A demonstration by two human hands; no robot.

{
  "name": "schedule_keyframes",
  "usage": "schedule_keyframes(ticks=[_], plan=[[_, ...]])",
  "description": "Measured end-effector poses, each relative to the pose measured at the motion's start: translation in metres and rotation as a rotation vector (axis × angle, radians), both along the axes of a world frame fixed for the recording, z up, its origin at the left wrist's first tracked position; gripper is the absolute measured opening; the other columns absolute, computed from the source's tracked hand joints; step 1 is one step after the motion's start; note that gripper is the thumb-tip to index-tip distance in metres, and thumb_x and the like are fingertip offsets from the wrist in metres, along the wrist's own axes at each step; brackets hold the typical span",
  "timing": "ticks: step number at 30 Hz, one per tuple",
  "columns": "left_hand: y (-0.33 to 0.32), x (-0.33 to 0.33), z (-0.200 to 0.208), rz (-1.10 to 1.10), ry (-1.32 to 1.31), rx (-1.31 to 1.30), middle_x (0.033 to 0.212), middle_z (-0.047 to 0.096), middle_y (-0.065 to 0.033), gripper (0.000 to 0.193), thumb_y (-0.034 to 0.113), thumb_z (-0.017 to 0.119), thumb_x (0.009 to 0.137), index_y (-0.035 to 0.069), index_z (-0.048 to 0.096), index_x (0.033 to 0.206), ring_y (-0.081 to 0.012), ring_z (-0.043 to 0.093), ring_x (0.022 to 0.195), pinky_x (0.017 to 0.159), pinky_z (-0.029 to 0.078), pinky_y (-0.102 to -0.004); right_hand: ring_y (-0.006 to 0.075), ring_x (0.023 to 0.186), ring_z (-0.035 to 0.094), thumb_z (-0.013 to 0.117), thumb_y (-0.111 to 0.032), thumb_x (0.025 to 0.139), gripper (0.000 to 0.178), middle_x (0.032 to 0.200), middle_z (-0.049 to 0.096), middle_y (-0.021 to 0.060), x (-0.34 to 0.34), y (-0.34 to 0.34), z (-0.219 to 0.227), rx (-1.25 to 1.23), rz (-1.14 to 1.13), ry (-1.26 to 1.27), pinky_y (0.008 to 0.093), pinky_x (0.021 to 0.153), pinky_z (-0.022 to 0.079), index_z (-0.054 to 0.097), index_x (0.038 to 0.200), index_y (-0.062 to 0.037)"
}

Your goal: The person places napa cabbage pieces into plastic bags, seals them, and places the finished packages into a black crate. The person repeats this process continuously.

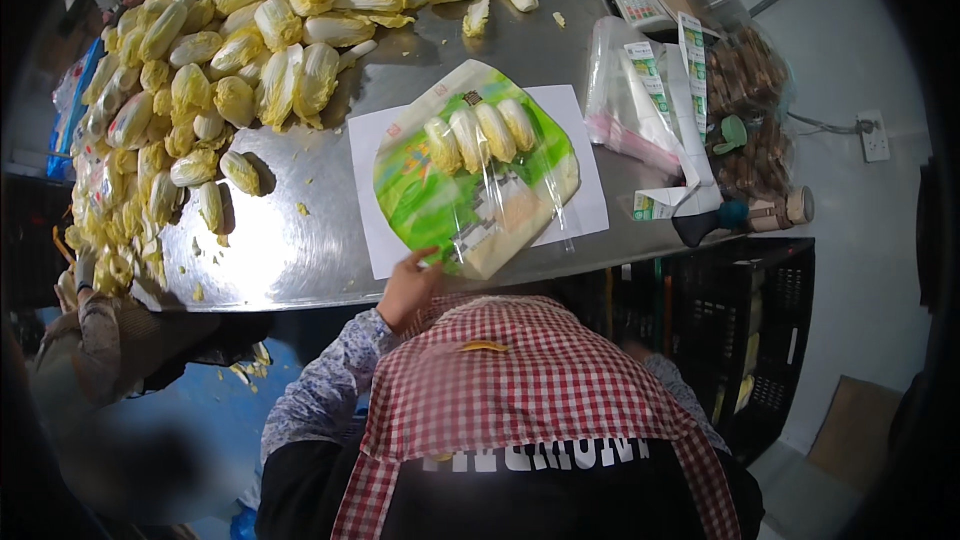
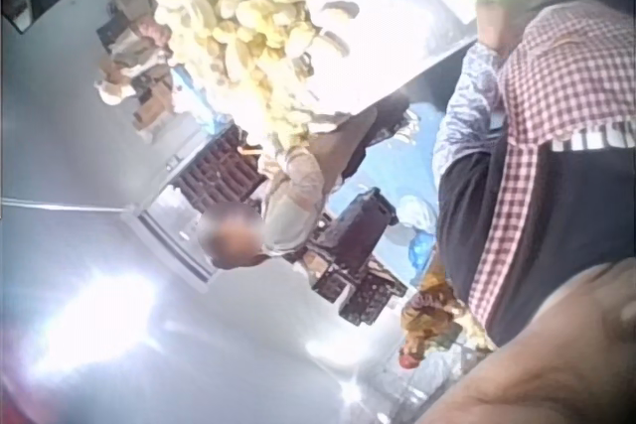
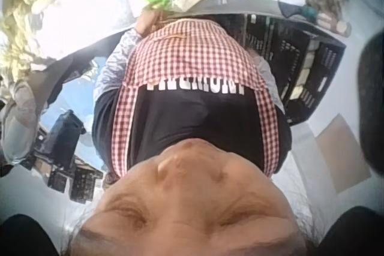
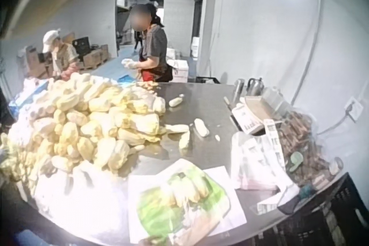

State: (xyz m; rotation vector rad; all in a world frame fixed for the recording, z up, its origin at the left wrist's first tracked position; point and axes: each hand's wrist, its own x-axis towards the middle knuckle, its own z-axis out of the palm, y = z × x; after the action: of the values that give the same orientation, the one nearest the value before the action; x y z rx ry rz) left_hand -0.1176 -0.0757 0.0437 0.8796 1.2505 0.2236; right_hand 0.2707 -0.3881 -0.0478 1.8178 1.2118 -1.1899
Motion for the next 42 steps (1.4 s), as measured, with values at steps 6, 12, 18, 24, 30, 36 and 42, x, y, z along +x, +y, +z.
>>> schedule_keyframes(ticks=[6,12,18,24,30,36,42], plan=[[0.035,0.013,-0.003,-0.64,0.564,1.566,0.107,0.054,-0.0175,0.052,0.009,0.056,0.084,0.012,0.042,0.134,-0.0272,0.054,0.096,0.084,0.044,-0.0396,0.0353,0.098,0.055,0.056,-0.011,0.083,0.037,0.11,0.056,0.0185,-0.021,0.231,0.059,1.252,-0.155,0.128,0.0431,0.084,0.045,0.05,0.12,-0.01],[0.066,0.03,-0.03,-0.833,0.343,1.674,0.124,0.051,-0.0168,0.05,0.015,0.056,0.087,0.006,0.041,0.134,-0.0315,0.047,0.117,0.101,0.036,-0.0431,0.0267,0.116,0.046,0.06,-0.017,0.084,0.043,0.129,0.047,0.0117,-0.056,0.323,0.055,1.472,0.535,0.289,0.0423,0.099,0.036,0.051,0.126,-0.0157],[0.075,0.013,-0.033,-0.463,0.048,1.168,0.118,0.056,-0.016,0.03,0.016,0.051,0.092,0.005,0.056,0.12,-0.032,0.053,0.11,0.093,0.043,-0.0379,0.0228,0.105,0.054,0.058,-0.017,0.087,0.019,0.108,0.062,0.0083,-0.038,0.346,0.016,1.219,0.063,0.681,0.0356,0.092,0.042,0.067,0.102,-0.0093],[0.084,0.025,-0.016,-0.132,-0.006,1.246,0.097,0.061,-0.0152,0.027,0.021,0.045,0.097,0.003,0.061,0.108,-0.0263,0.06,0.094,0.086,0.046,-0.0318,0.0194,0.088,0.061,0.057,-0.017,0.09,0.018,0.09,0.066,0.0098,-0.042,0.37,0.052,1.446,-0.171,0.915,0.0298,0.081,0.047,0.067,0.09,-0.0016],[0.114,0.066,-0.025,0.327,0.114,0.651,0.065,0.059,-0.013,0.035,0.029,0.043,0.098,0.001,0.06,0.088,-0.0234,0.061,0.06,0.063,0.049,-0.0302,0.0122,0.056,0.058,0.048,-0.028,0.096,0.035,0.066,0.062,0.007,-0.065,0.402,0.036,1.065,-0.802,0.93,0.0274,0.052,0.047,0.058,0.075,-0.0028],[0.141,0.083,-0.076,0.182,0.485,0.925,0.062,0.057,-0.0195,0.043,0.04,0.043,0.095,0.002,0.058,0.081,-0.0344,0.057,0.056,0.057,0.045,-0.0431,0.0266,0.056,0.061,0.046,-0.039,0.093,0.046,0.064,0.06,0.0177,-0.075,0.413,-0.013,1.466,-0.485,0.266,0.0379,0.052,0.047,0.06,0.077,0.0015],[0.165,0.066,-0.066,0.151,0.23,0.244,0.058,0.057,-0.0171,0.053,0.045,0.044,0.092,-0.003,0.058,0.075,-0.0319,0.054,0.046,0.055,0.047,-0.0436,0.0246,0.043,0.06,0.048,-0.045,0.088,0.056,0.056,0.06,0.0164,-0.082,0.414,0.03,1.082,-0.735,0.411,0.037,0.046,0.049,0.061,0.067,0.0048]])
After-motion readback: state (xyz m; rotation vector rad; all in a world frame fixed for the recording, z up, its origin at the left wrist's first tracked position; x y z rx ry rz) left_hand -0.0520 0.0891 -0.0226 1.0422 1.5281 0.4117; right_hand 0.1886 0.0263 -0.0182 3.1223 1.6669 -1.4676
